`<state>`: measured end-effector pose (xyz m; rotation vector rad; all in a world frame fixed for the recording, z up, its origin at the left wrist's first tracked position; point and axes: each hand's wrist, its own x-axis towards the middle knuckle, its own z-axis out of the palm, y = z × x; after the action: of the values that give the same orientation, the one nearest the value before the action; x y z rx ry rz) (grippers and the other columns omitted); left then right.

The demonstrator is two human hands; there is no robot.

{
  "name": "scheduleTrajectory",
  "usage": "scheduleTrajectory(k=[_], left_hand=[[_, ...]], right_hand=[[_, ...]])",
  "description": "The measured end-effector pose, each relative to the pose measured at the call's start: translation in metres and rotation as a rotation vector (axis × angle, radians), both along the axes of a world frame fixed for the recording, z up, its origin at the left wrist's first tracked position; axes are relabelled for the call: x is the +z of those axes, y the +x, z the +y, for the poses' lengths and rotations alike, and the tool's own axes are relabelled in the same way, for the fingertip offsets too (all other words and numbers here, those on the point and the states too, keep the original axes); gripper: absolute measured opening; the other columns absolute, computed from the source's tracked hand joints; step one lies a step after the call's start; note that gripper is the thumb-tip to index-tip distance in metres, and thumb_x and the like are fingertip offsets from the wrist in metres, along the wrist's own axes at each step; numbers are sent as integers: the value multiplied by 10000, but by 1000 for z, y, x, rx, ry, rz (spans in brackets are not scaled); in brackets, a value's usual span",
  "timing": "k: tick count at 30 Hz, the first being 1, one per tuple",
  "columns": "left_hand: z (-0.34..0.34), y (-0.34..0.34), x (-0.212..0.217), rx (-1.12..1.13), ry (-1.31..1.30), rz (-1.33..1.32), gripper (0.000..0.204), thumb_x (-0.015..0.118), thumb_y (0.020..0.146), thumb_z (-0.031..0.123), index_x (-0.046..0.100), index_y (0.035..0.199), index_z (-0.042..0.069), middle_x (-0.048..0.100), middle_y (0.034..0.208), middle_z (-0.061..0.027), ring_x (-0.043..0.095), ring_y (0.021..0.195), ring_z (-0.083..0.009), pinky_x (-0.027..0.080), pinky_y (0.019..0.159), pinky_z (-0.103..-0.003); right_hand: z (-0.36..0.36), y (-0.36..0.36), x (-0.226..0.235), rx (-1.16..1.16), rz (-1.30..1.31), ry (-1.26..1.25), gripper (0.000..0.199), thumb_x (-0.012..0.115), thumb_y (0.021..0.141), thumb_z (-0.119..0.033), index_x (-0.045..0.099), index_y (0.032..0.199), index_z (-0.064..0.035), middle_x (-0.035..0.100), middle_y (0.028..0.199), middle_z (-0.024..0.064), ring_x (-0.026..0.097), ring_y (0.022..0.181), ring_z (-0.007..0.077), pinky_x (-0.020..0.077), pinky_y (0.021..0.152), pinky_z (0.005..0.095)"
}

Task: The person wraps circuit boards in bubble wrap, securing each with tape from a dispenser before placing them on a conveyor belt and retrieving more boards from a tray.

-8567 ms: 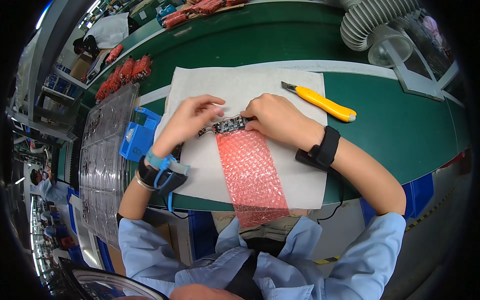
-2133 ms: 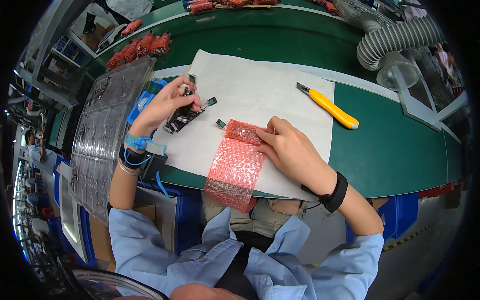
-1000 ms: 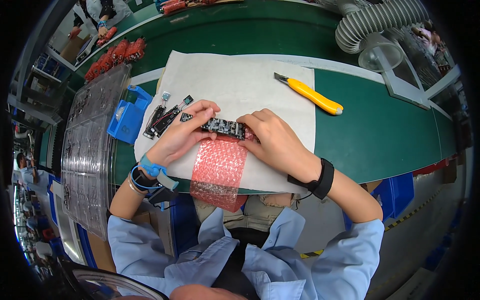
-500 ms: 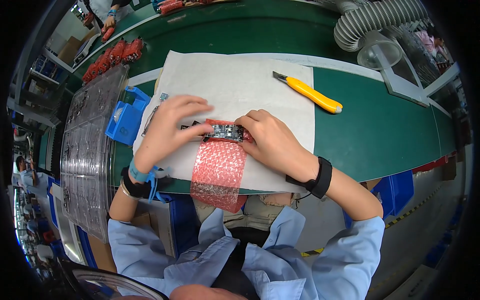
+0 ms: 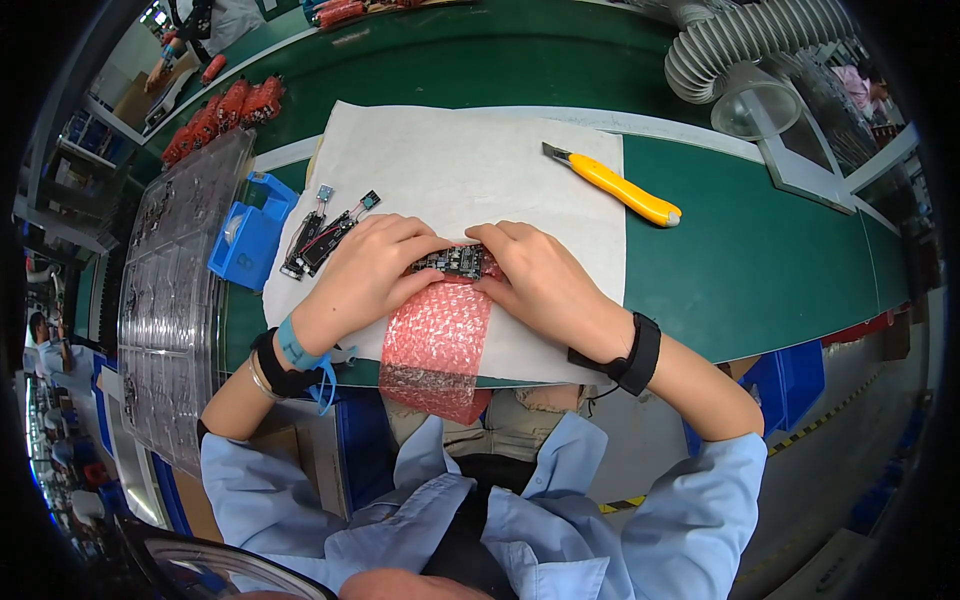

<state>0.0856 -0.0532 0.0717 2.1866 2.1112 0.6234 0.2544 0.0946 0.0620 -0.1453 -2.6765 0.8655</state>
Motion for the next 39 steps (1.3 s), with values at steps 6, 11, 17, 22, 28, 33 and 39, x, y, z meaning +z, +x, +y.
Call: scheduleTrajectory(k=[6, 11, 17, 22, 28, 33, 39], left_hand=[[5, 5, 5, -18, 24, -21, 279, 697, 775, 168, 681, 1033, 62, 618, 962, -80, 592, 943, -268, 456, 871, -378], [7, 5, 1, -15, 9, -118, 272, 695, 778, 143, 680, 1027, 34, 611, 957, -93, 597, 900, -278, 488, 816, -370], [8, -3, -2, -28, 3, -127, 266, 693, 783, 132, 681, 1024, 19, 607, 953, -111, 603, 869, -290, 509, 778, -363], [8, -2, 0, -36, -39, -224, 284, 698, 788, 137, 679, 1048, 26, 604, 963, -119, 612, 865, -290, 510, 774, -355], [6, -9, 1, -64, -131, -339, 313, 694, 803, 137, 662, 1097, 35, 601, 979, -118, 618, 855, -290, 511, 768, -349], [3, -11, 2, -77, -162, -324, 335, 690, 803, 136, 651, 1123, 44, 606, 988, -120, 619, 858, -299, 514, 767, -355], [3, -10, -2, -88, -121, -207, 350, 696, 787, 150, 650, 1118, 48, 615, 990, -128, 618, 883, -316, 513, 781, -377]], right_hand=[[0, 1, 2, -5, -25, -23, 499, 737, 724, -54, 547, 1181, 10, 630, 916, 185, 638, 762, 312, 527, 712, 372], [-1, 2, 4, -8, -30, -23, 506, 738, 726, -56, 543, 1188, 14, 631, 918, 185, 641, 770, 311, 528, 714, 373], [-1, 2, 5, 3, -23, -23, 442, 740, 738, -75, 582, 1137, 28, 642, 899, 185, 645, 757, 315, 528, 709, 366], [0, 2, 5, -34, -42, -69, 343, 740, 751, -98, 624, 1040, 44, 654, 847, 187, 651, 739, 322, 527, 699, 359], [-1, 1, 12, -65, -152, -86, 332, 748, 746, -124, 629, 998, 56, 670, 858, 207, 672, 783, 322, 529, 720, 367], [3, 2, 13, -47, -174, -119, 349, 751, 744, -135, 629, 1005, 62, 679, 890, 217, 682, 815, 319, 530, 747, 364], [0, 2, 17, -61, -197, -134, 334, 751, 745, -134, 648, 991, 66, 682, 891, 216, 681, 813, 313, 529, 762, 351]])
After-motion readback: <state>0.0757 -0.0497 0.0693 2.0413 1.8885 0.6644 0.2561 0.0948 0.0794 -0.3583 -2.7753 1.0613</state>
